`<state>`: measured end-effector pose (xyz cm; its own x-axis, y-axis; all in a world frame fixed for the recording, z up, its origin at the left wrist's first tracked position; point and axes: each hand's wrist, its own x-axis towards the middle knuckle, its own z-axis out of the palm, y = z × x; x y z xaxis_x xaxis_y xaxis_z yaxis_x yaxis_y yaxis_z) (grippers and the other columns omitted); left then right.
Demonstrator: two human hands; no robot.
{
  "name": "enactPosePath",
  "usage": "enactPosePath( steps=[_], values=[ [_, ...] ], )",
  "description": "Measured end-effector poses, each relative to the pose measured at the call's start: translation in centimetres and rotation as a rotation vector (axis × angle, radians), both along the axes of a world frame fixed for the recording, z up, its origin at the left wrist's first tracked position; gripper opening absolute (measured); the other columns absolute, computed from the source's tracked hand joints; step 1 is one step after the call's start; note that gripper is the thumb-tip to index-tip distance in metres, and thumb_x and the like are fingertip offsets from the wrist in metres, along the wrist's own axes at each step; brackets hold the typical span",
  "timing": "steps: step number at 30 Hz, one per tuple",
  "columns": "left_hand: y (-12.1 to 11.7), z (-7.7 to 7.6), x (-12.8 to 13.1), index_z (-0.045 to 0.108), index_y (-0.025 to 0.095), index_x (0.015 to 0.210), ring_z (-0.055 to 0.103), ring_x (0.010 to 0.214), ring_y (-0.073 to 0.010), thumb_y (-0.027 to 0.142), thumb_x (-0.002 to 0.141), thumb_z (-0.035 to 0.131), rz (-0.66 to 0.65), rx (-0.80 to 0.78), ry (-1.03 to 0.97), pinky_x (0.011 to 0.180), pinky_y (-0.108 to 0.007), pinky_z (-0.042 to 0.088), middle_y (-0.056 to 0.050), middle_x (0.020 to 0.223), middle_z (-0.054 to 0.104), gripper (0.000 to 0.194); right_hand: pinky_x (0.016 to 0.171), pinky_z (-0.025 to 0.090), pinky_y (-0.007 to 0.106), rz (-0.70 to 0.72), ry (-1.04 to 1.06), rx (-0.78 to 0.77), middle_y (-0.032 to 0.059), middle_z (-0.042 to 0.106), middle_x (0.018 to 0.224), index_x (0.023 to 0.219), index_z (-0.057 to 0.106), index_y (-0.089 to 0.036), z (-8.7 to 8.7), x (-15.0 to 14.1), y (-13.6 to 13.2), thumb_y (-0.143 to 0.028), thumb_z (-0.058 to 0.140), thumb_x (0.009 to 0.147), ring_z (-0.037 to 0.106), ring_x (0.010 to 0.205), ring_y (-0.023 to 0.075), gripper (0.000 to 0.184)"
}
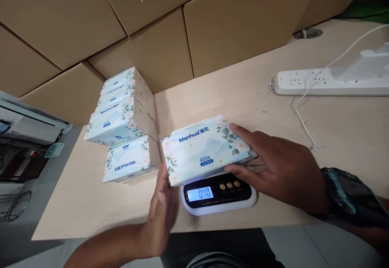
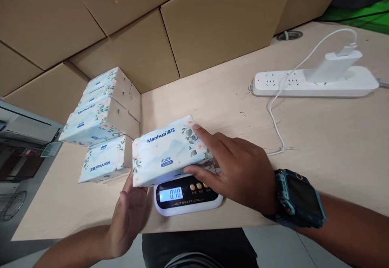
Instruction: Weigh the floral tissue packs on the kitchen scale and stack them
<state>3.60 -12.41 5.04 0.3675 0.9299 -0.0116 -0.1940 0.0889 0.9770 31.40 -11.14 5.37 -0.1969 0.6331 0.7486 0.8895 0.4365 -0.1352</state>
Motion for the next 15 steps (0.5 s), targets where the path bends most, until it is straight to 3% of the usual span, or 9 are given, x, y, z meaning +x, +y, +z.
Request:
enactPosePath(
  steps=[6, 10, 15],
  values=[
    [0.5, 0.4, -0.29, 0.058, 0.047, 0.16, 0.024, 0.175, -0.0275, 0.072, 0.107, 0.04, -0.038, -0.028, -0.039, 0.146, -0.042, 0.023, 0.01, 0.18, 0.04, 0.061, 0.052, 0.055, 0.04, -0.036, 0.044, -0.089, 0.0076, 0.086, 0.094, 0.162, 0.05, -0.023, 0.24, 0.11, -0.14, -0.062, 0.048, 0.11, 0.08, 0.072, 0.0277, 0.065],
    [0.64, 0.43, -0.35, 0.059, 0.044, 0.16, 0.027, 0.174, -0.0279, 0.075, 0.106, 0.039, -0.034, -0.028, -0.054, 0.145, -0.044, 0.026, 0.009, 0.178, 0.045, 0.064, 0.055, 0.057, 0.042, -0.076, 0.064, -0.145, 0.0086, 0.087, 0.098, 0.154, 0.061, -0.022, 0.17, 0.37, -0.2, -0.069, 0.046, 0.108, 0.082, 0.075, 0.0299, 0.067],
    [1.01, 0.35, 0.12, 0.058, 0.043, 0.16, 0.023, 0.175, -0.0292, 0.074, 0.107, 0.04, -0.016, 0.025, -0.043, 0.146, -0.048, 0.022, 0.007, 0.177, 0.047, 0.064, 0.06, 0.06, 0.041, -0.054, 0.096, -0.241, 0.0083, 0.086, 0.114, 0.155, 0.06, -0.026, 0.17, 0.65, -0.06, -0.077, 0.041, 0.106, 0.084, 0.087, 0.0313, 0.074]
  ],
)
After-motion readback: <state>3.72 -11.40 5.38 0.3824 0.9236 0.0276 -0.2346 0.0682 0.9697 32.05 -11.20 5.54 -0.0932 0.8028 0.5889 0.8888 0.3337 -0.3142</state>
